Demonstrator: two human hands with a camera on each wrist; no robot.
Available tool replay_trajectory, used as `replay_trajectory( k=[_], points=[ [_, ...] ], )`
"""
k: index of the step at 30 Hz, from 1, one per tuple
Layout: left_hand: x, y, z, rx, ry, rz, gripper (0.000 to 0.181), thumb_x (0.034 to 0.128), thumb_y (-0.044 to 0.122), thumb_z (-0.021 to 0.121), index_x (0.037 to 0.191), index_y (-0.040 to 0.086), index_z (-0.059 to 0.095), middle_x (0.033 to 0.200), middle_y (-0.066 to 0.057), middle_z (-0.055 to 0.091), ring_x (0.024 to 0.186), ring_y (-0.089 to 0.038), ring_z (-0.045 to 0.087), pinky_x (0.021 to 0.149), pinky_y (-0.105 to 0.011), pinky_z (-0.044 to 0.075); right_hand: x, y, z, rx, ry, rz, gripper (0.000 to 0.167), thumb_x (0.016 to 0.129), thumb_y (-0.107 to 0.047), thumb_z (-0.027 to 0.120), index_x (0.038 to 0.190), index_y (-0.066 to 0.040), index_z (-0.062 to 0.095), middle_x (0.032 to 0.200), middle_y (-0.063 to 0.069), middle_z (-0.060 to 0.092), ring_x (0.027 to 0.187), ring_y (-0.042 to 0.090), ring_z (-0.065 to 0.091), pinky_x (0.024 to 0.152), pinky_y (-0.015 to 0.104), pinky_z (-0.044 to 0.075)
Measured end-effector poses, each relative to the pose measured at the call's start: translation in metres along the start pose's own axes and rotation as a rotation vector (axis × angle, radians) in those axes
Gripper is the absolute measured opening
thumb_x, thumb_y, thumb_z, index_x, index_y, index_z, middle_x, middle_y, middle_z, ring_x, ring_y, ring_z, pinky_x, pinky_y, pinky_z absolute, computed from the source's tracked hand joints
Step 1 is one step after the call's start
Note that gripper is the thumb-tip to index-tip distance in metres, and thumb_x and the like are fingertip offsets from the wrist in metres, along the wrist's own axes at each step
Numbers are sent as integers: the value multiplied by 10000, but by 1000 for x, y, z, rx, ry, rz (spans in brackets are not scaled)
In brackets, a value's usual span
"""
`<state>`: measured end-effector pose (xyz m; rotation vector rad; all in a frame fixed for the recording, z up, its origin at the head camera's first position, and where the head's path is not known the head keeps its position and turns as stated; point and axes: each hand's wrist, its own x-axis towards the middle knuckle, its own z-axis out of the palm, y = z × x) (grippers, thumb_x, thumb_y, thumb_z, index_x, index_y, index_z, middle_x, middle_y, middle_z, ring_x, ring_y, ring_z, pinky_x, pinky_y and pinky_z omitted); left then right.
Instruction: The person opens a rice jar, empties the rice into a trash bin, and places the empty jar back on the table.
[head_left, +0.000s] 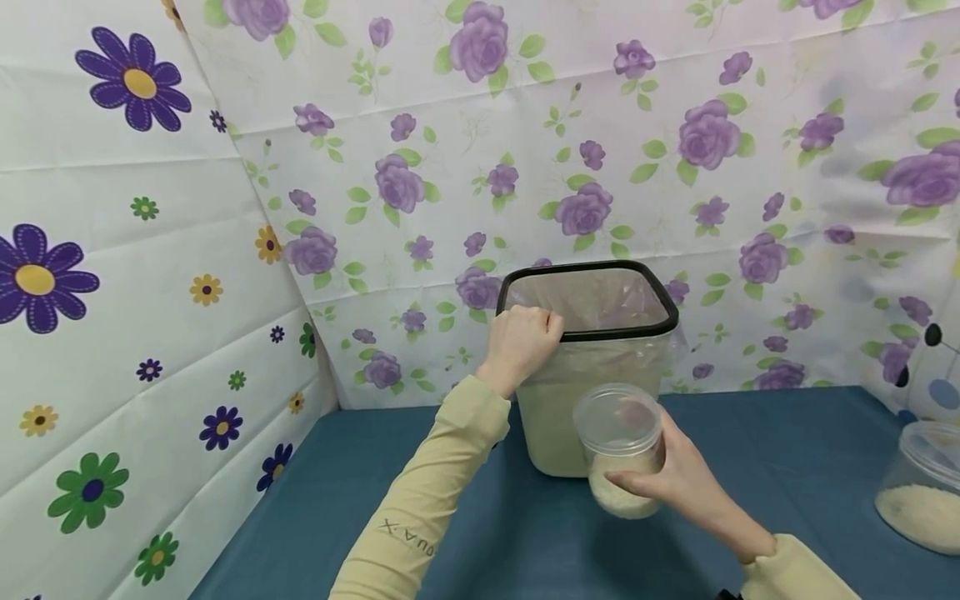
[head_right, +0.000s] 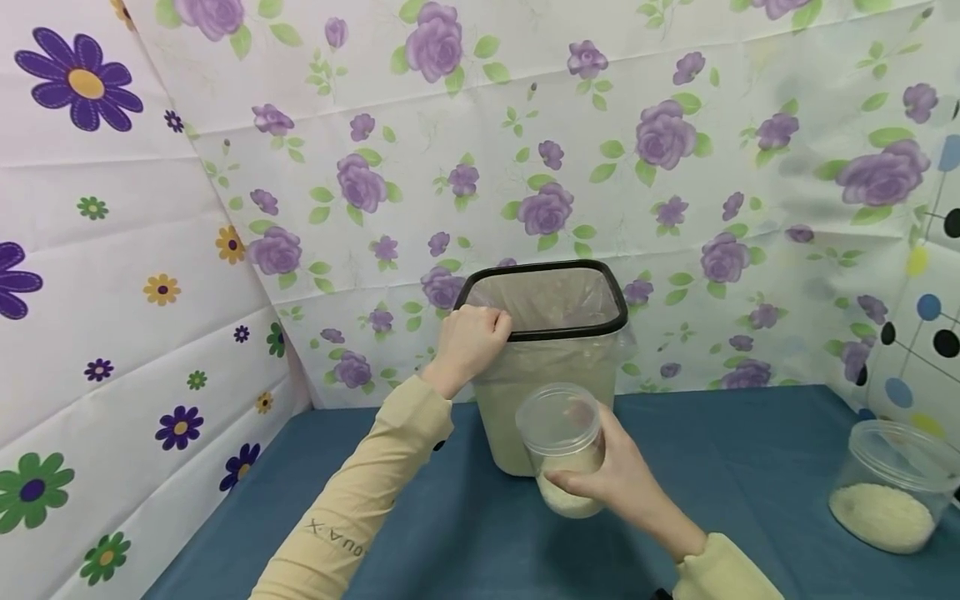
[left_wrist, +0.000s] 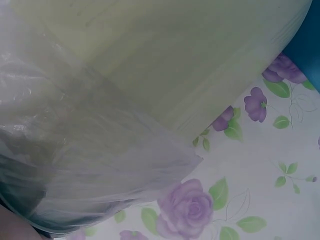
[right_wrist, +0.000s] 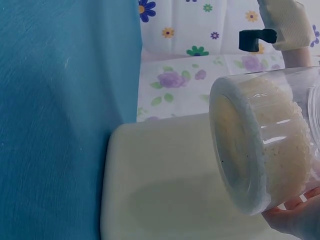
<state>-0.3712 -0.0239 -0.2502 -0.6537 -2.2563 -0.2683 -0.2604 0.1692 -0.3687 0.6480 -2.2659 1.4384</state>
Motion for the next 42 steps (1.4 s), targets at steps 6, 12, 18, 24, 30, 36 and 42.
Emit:
replay_trajectory(
  k=[6,12,18,24,30,36,42],
  points=[
    [1,-2,1,-12,44,32,384,864,165,431,480,143,423,517,25,477,584,-181,504,531,-307,416,2,0,5,29,-9,-33,840,656,-176,819,1347,-132,343,1151,77,492,955,226,513,731,371,449],
    [-2,-6,0,-58,97,87,336,868,139,453,536,136,508,624,10,496,666,-187,471,607,-321,364,0,1,6,55,-21,-1,825,677,-188,806,1356,-146,340,1160,83,489,960,241,511,725,431,437],
    [-9,-10,-5,-114,173,183,162,876,119,490,739,124,576,842,-24,485,821,-218,428,705,-373,303,-2,0,6,67,-26,16,824,678,-185,806,1356,-125,341,1172,97,484,978,250,506,741,443,431],
    [-13,-6,-14,-127,268,299,77,875,154,513,878,82,540,1020,-105,453,946,-285,390,739,-413,297,0,1,3,64,-17,8,837,677,-175,807,1365,-124,333,1196,95,471,1011,245,500,763,423,437],
    [-17,1,-18,-100,273,414,125,873,201,536,898,78,537,1063,-125,442,964,-284,389,751,-411,309,1,3,0,70,-19,13,851,684,-171,801,1379,-126,312,1201,104,465,1007,258,500,759,438,431],
    [-25,5,-18,-98,240,615,178,872,242,521,920,75,557,1044,-117,474,970,-274,434,818,-384,344,1,5,1,115,-48,33,830,710,-156,780,1386,-134,298,1208,122,452,1003,289,491,746,457,420],
    [-35,16,-18,-158,154,753,277,874,302,522,1009,65,569,1090,-115,468,995,-244,428,790,-345,353,2,6,2,127,-73,21,810,718,-135,772,1375,-99,301,1205,123,446,1014,286,485,759,413,438]
  ],
)
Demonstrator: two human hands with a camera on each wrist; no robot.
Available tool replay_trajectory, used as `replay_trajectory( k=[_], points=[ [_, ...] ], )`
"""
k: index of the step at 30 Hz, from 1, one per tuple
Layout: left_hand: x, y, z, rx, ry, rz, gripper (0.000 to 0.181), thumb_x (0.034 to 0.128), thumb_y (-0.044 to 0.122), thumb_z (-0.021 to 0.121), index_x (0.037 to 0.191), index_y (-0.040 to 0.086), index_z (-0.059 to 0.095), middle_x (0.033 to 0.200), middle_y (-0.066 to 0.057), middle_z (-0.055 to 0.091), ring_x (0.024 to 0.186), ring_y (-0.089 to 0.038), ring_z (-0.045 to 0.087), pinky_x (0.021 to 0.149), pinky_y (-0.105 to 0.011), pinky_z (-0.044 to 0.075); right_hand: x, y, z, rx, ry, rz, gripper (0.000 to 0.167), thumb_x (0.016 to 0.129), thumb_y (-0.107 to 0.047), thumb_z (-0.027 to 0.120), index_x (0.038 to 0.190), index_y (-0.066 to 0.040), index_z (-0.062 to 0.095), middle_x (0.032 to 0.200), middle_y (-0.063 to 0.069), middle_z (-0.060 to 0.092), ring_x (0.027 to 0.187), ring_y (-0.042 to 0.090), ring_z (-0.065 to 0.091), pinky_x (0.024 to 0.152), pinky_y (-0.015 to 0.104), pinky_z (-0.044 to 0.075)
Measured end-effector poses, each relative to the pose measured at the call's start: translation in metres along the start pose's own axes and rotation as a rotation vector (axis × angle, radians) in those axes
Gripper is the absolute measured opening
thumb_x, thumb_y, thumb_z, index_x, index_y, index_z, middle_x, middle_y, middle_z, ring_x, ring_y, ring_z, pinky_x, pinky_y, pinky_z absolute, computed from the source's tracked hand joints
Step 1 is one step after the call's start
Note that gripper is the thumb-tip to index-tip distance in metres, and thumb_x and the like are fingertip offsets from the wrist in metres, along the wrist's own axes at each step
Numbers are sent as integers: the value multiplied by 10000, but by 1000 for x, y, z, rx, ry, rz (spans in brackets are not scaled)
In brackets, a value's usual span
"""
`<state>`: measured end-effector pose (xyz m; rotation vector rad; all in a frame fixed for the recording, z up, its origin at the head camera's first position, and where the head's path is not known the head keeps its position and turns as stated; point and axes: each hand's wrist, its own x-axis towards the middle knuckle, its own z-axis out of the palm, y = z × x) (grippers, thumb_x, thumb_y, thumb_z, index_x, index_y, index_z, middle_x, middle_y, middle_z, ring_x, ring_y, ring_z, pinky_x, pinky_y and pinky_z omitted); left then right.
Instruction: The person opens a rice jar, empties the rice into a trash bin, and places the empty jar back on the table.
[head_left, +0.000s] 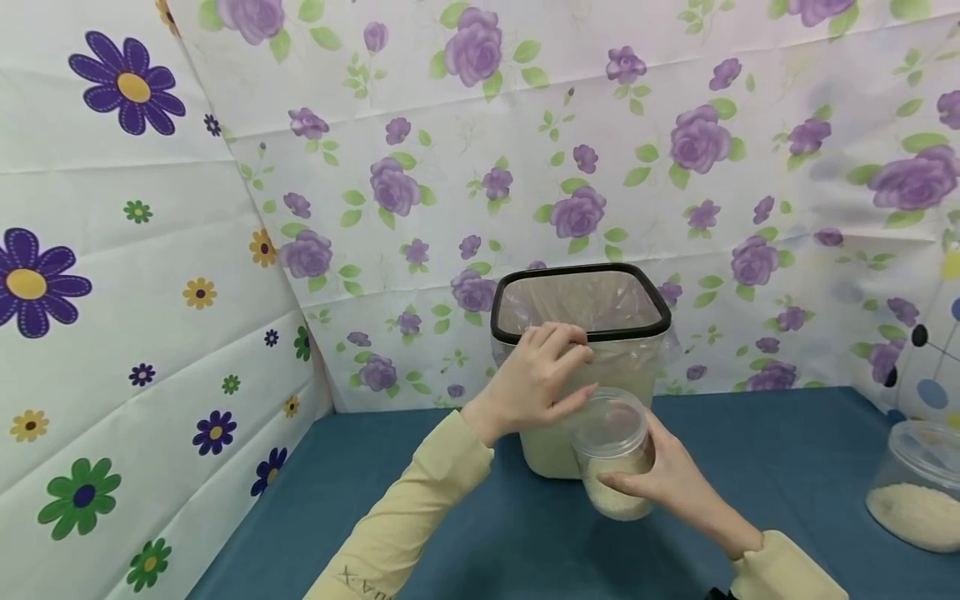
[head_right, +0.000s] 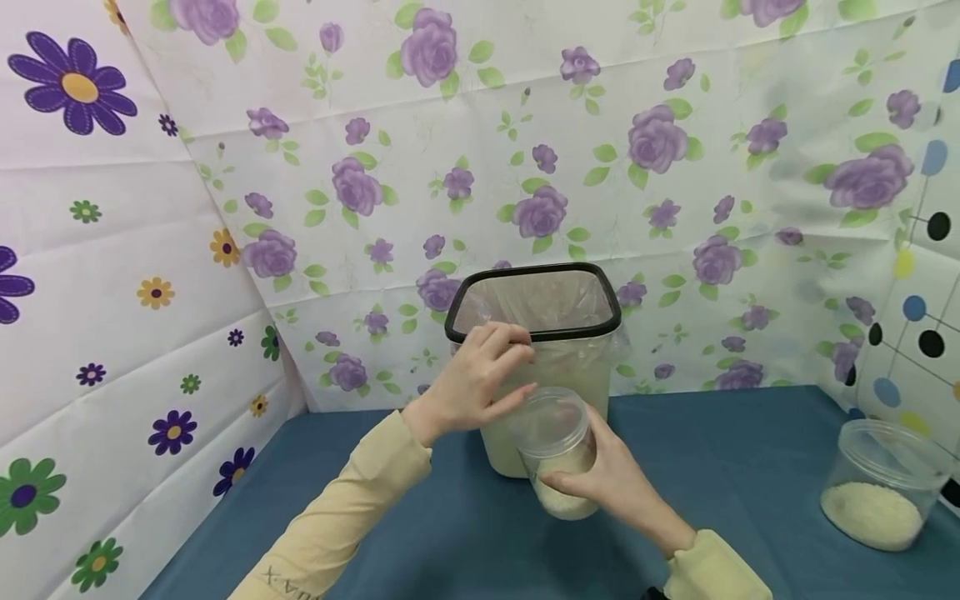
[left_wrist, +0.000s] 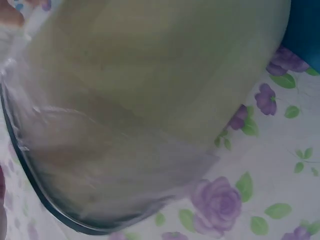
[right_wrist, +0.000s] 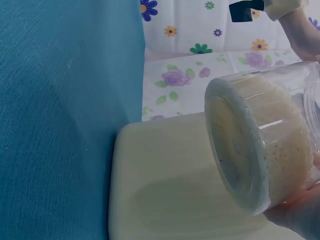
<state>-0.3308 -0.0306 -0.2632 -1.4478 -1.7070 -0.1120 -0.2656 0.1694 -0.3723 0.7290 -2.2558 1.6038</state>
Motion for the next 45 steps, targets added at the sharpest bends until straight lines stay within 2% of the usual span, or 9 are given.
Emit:
replay_trajectory(
  k=[7,12,20,24,27,32,38,41,45],
  points=[
    [3,29,8,-94,-131,95,409,838,401,581,1109,95,597,1178,-104,470,1080,-222,405,904,-331,327,0,-1,-1,-22,-10,-27,815,746,-120,746,1402,-95,263,1230,127,433,1027,262,485,760,362,450],
    [5,39,13,-121,-188,111,393,859,387,546,1143,119,585,1198,-92,461,1095,-213,390,893,-321,332,-1,-1,-2,-55,-14,-34,769,763,-127,729,1388,-102,283,1237,111,443,1017,225,499,755,352,451],
    [5,38,16,-172,-212,109,425,851,380,578,1181,113,569,1197,-98,468,1073,-204,409,839,-290,375,-2,-2,-2,-39,-31,-8,742,757,-138,725,1362,-69,301,1254,142,422,1041,299,466,765,437,418],
    [4,37,17,-230,-239,90,440,853,350,593,1207,94,539,1183,-98,457,1049,-196,423,832,-261,384,-3,-2,-1,-33,-38,-20,759,755,-131,727,1374,-77,292,1267,130,415,1047,265,468,769,434,424],
    [3,38,18,-239,-255,83,439,860,344,587,1213,90,530,1164,-85,449,1021,-187,429,819,-245,386,-4,-3,-1,-18,-45,-24,778,759,-122,722,1392,-89,272,1284,121,403,1049,227,470,774,416,431],
    [4,38,18,-214,-244,81,417,865,342,575,1199,94,539,1130,-68,453,965,-170,437,787,-235,393,-3,-5,-1,12,-53,-27,780,764,-113,719,1398,-96,265,1273,113,412,1036,200,484,772,364,444],
    [4,39,20,-179,-238,65,387,878,328,546,1191,101,546,1116,-67,453,930,-164,441,729,-226,404,-2,-5,-1,-9,-46,-27,777,757,-123,728,1388,-85,277,1244,109,437,1019,183,495,767,354,446],
    [3,42,21,-149,-240,49,374,885,325,531,1188,107,546,1099,-62,455,902,-155,438,685,-213,401,-3,-4,-1,-10,-46,-19,782,759,-123,726,1393,-81,269,1254,120,431,1027,200,493,769,352,447],
    [3,45,23,-97,-211,17,352,878,323,540,1160,111,549,1036,-48,462,805,-139,411,608,-201,372,-2,-5,1,-49,-24,-13,826,748,-155,745,1406,-96,249,1267,131,425,1029,246,497,756,365,453]
  ],
)
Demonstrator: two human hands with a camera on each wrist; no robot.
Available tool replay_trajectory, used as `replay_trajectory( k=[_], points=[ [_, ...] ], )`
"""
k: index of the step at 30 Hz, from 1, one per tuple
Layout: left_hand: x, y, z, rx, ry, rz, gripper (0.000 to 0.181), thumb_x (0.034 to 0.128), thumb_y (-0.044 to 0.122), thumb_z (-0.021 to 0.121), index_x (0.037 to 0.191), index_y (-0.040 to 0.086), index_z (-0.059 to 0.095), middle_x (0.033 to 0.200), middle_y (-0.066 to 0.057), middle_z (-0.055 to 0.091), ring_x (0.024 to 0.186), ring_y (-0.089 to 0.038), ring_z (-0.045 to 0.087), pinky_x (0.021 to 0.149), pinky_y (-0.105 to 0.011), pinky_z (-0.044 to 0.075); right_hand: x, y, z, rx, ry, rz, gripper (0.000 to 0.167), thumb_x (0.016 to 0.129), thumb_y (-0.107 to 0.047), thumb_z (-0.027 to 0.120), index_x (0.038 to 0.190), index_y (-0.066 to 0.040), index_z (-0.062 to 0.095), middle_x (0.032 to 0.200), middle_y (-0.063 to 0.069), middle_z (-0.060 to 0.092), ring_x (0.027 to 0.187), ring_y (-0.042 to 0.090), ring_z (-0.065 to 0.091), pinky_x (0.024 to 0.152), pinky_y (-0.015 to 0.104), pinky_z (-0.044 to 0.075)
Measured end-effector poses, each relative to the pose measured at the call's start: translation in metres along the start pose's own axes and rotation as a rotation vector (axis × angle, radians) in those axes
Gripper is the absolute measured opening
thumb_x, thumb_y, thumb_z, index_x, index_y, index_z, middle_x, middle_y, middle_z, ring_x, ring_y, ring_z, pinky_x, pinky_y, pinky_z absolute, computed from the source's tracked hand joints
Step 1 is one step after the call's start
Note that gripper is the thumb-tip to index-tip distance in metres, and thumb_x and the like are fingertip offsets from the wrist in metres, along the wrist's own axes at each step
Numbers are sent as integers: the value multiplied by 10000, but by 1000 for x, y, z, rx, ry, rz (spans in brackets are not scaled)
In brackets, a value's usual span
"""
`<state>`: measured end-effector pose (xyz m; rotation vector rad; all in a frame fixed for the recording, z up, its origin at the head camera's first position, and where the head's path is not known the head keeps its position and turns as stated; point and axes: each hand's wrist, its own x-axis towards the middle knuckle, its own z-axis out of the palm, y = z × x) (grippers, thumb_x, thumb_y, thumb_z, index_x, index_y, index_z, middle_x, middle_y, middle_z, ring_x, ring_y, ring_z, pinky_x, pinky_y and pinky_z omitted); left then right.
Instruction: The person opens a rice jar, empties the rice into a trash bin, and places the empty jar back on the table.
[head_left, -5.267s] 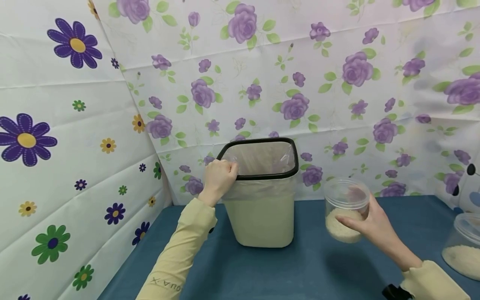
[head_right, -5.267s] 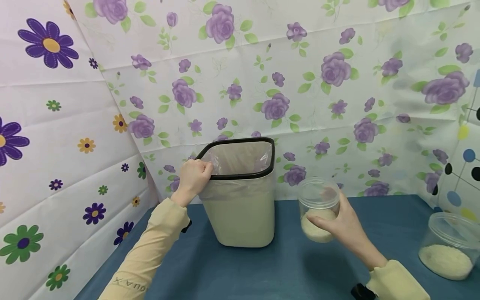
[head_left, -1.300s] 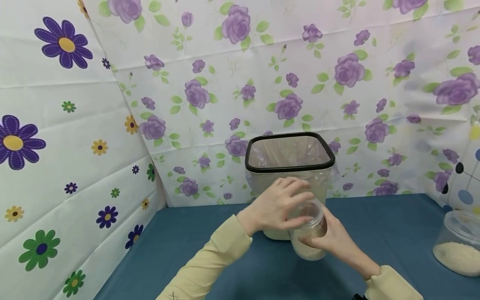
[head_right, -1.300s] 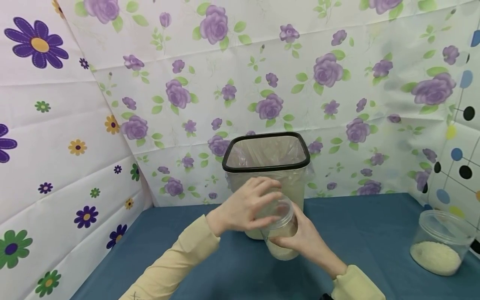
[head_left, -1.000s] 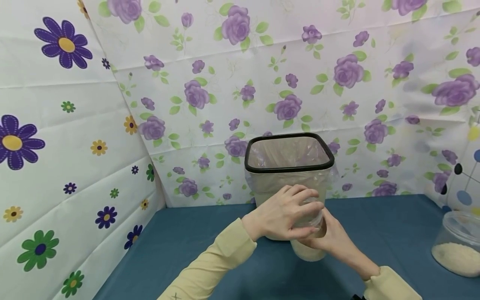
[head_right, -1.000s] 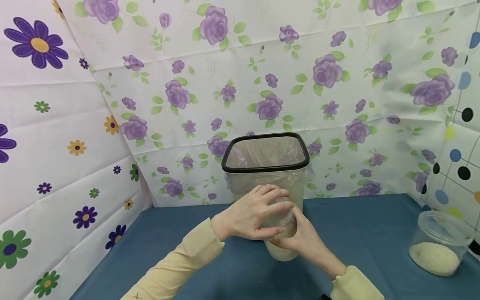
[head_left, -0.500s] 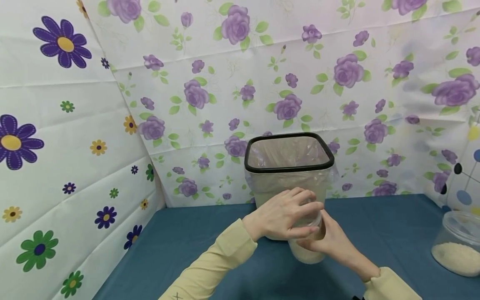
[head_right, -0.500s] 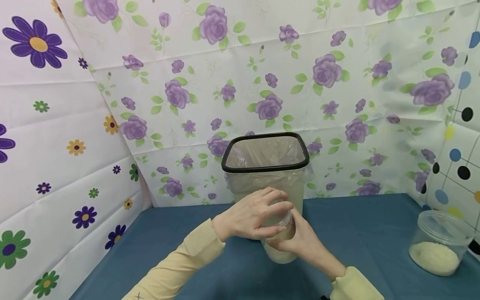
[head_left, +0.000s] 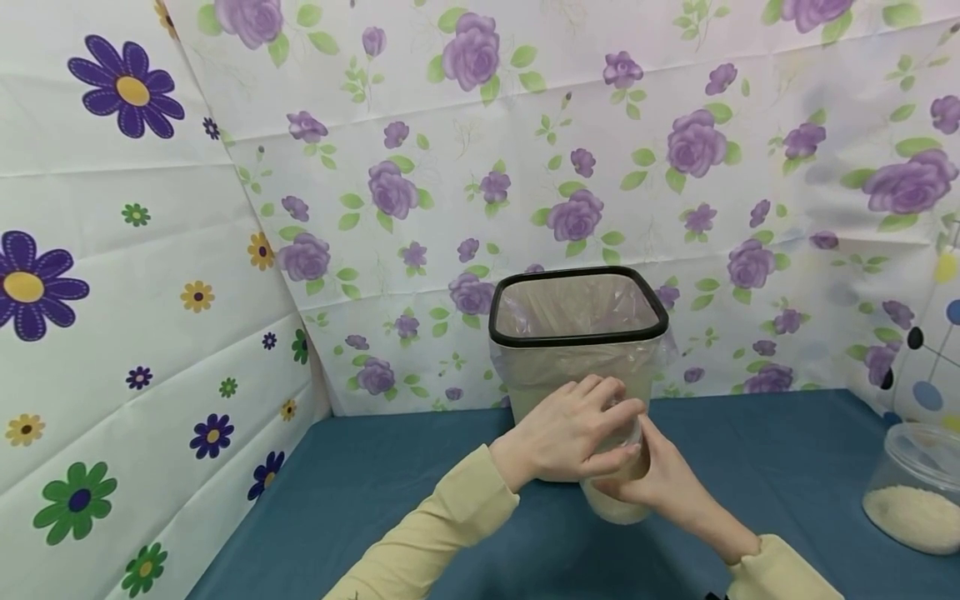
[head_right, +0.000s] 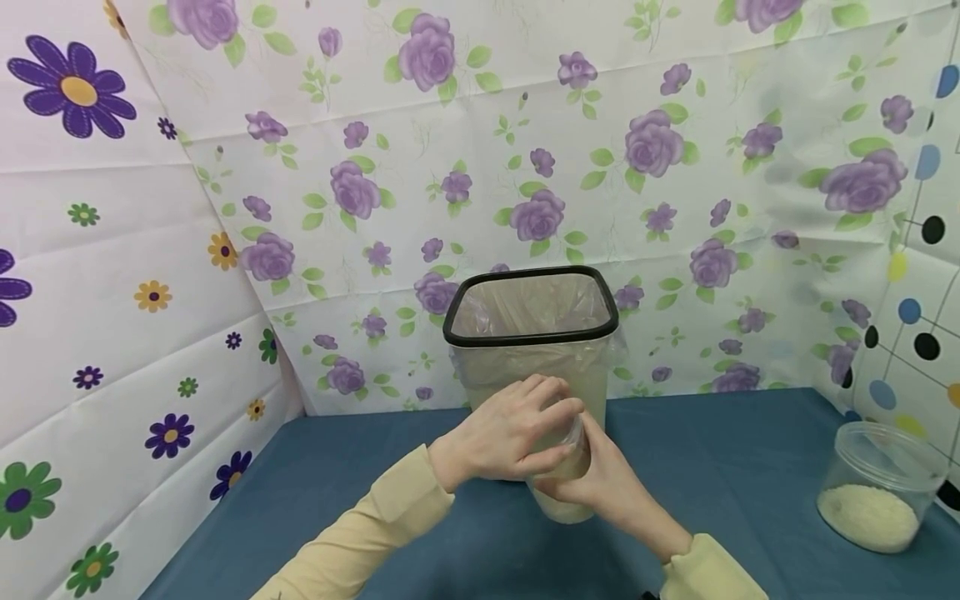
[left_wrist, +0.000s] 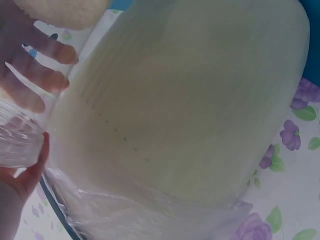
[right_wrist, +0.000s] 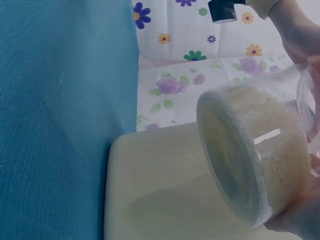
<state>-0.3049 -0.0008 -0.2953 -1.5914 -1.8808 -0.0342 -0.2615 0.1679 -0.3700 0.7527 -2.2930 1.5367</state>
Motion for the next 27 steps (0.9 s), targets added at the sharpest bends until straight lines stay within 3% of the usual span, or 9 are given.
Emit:
replay_trajectory(
  k=[5,11,16,22,27],
  points=[
    [1,4,2,52,36,-51,320,874,332,547,1109,116,557,982,-44,465,726,-130,363,546,-196,337,1,0,2,-50,20,22,849,734,-204,763,1406,-118,250,1306,123,393,1085,284,457,787,446,417],
    [3,9,-1,108,14,-100,290,902,342,497,1088,129,559,946,-44,459,692,-129,342,507,-190,312,1,0,2,-56,31,53,875,712,-240,780,1404,-157,251,1303,103,395,1077,281,459,794,476,401],
    [5,14,-2,129,-4,-170,280,913,349,448,1064,139,553,931,-64,469,708,-163,402,474,-207,308,2,-1,4,-82,44,52,895,711,-244,781,1413,-147,234,1304,123,393,1084,297,453,797,495,395],
    [8,21,-6,175,-33,-288,268,914,368,429,1011,143,539,898,-59,464,685,-163,390,414,-207,263,0,1,8,-171,115,-40,933,690,-206,798,1414,-80,224,1275,143,423,1064,291,474,779,473,415],
    [11,26,-11,193,-95,-378,265,924,372,404,1010,144,506,851,-45,435,642,-145,328,381,-209,263,-1,-2,11,-203,164,-108,953,664,-193,816,1412,-70,238,1292,139,411,1082,284,467,774,459,423]
  ],
)
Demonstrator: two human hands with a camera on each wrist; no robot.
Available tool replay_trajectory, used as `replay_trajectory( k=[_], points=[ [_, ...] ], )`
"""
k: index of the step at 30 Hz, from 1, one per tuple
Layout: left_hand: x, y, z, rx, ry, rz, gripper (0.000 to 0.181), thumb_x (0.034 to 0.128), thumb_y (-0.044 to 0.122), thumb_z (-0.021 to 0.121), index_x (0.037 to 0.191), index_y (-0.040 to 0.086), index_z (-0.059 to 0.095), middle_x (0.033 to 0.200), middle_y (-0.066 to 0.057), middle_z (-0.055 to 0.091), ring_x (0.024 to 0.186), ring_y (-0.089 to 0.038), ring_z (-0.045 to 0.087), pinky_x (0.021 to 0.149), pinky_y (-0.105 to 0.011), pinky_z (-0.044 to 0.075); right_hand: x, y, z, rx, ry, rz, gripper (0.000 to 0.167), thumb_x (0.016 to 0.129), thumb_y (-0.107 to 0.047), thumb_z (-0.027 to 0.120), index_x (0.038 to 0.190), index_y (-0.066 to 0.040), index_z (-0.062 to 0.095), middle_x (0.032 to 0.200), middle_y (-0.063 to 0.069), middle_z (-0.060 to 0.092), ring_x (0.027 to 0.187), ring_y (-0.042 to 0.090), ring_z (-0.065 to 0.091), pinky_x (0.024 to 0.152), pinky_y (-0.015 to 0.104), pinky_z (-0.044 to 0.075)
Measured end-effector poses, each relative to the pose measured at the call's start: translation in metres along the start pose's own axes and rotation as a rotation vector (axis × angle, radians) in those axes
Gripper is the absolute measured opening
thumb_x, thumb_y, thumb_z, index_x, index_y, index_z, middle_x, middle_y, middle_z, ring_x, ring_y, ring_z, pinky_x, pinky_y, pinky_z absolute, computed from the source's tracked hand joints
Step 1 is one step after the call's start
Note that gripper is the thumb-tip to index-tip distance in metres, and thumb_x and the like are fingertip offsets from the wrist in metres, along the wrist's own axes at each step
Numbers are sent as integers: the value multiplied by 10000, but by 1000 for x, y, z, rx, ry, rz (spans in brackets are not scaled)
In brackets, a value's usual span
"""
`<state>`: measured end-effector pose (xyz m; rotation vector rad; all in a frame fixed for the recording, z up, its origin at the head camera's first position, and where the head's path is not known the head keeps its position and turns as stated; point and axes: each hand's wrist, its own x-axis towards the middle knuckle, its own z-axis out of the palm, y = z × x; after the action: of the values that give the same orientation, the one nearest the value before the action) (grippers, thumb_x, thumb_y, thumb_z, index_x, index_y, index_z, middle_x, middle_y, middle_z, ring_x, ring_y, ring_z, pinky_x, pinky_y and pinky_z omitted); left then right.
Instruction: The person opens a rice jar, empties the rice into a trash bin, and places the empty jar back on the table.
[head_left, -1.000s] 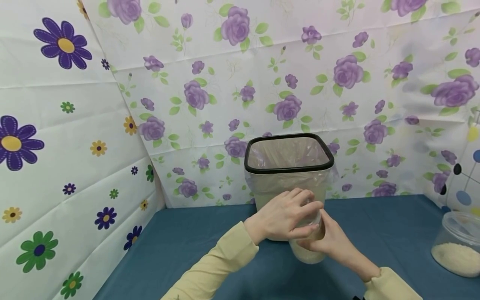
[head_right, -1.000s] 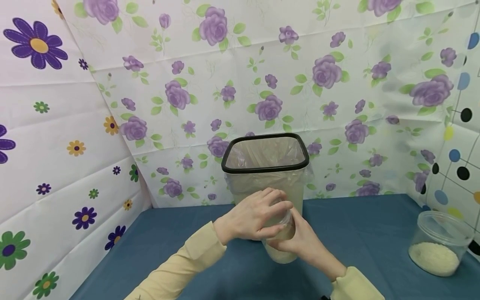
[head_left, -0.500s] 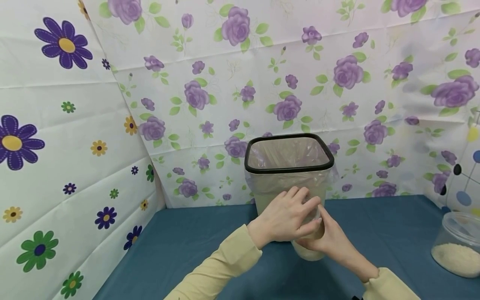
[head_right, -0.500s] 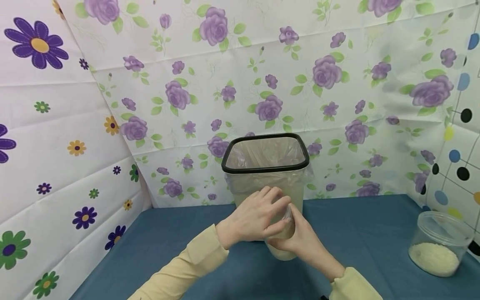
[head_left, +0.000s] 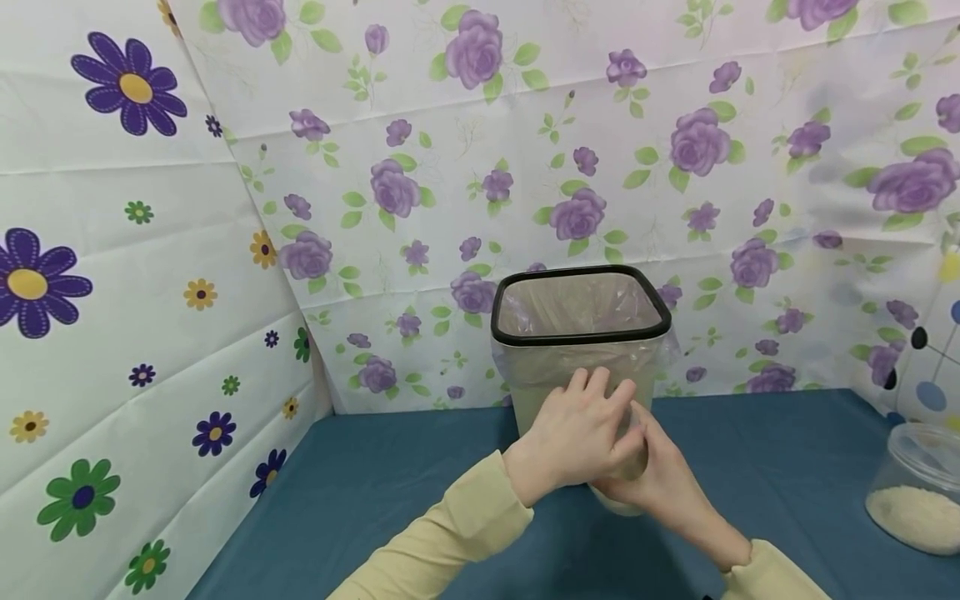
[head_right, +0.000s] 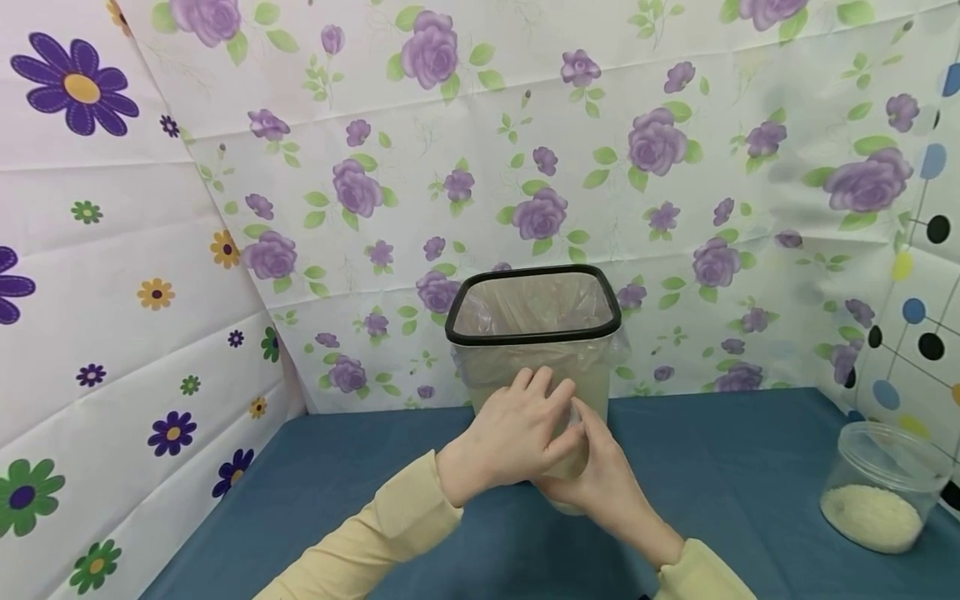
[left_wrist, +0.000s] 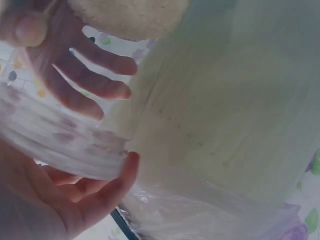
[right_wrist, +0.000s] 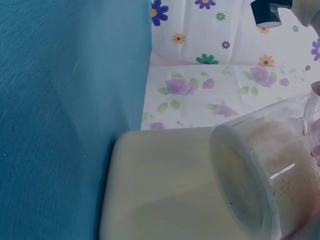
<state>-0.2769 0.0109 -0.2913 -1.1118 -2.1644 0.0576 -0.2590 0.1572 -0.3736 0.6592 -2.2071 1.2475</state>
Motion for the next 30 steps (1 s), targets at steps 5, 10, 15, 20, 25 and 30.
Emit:
replay_trajectory(
  k=[5,10,15,20,25,30],
  points=[
    [1,1,-3,-21,-111,-73,291,927,393,389,1055,149,483,837,-42,408,630,-139,312,374,-212,283,-1,1,2,-3,8,-27,930,654,-176,821,1401,-93,273,1301,124,398,1066,280,474,761,455,428],
    [2,2,-5,-57,-213,-157,291,916,430,382,1000,162,462,807,-32,378,612,-141,348,387,-234,308,-4,3,4,-17,1,-23,932,634,-197,834,1389,-98,298,1311,118,381,1021,268,485,730,446,432],
    [4,1,-6,-151,-303,-265,318,901,464,383,948,155,443,772,-22,372,590,-153,384,429,-261,339,-6,4,6,8,-24,-12,924,645,-228,827,1394,-118,298,1335,116,357,1069,288,451,760,476,412],
    [3,-5,-3,-242,-353,-323,396,883,538,370,960,160,459,767,-4,426,593,-155,447,476,-285,382,-9,6,9,-21,-25,-9,924,632,-251,833,1383,-95,318,1315,108,394,1069,276,467,770,477,416],
    [-2,-12,0,-302,-334,-298,519,862,644,317,921,158,490,739,4,455,549,-129,470,446,-260,383,-11,7,11,1,-45,19,914,625,-254,838,1371,-100,332,1247,98,450,969,231,524,724,413,449],
    [-6,-18,-3,-236,-273,-203,537,875,627,312,867,143,544,750,10,466,543,-107,452,431,-224,365,-12,6,7,28,-60,42,888,649,-253,824,1364,-80,327,1229,125,450,972,268,514,728,435,443]
  ],
)
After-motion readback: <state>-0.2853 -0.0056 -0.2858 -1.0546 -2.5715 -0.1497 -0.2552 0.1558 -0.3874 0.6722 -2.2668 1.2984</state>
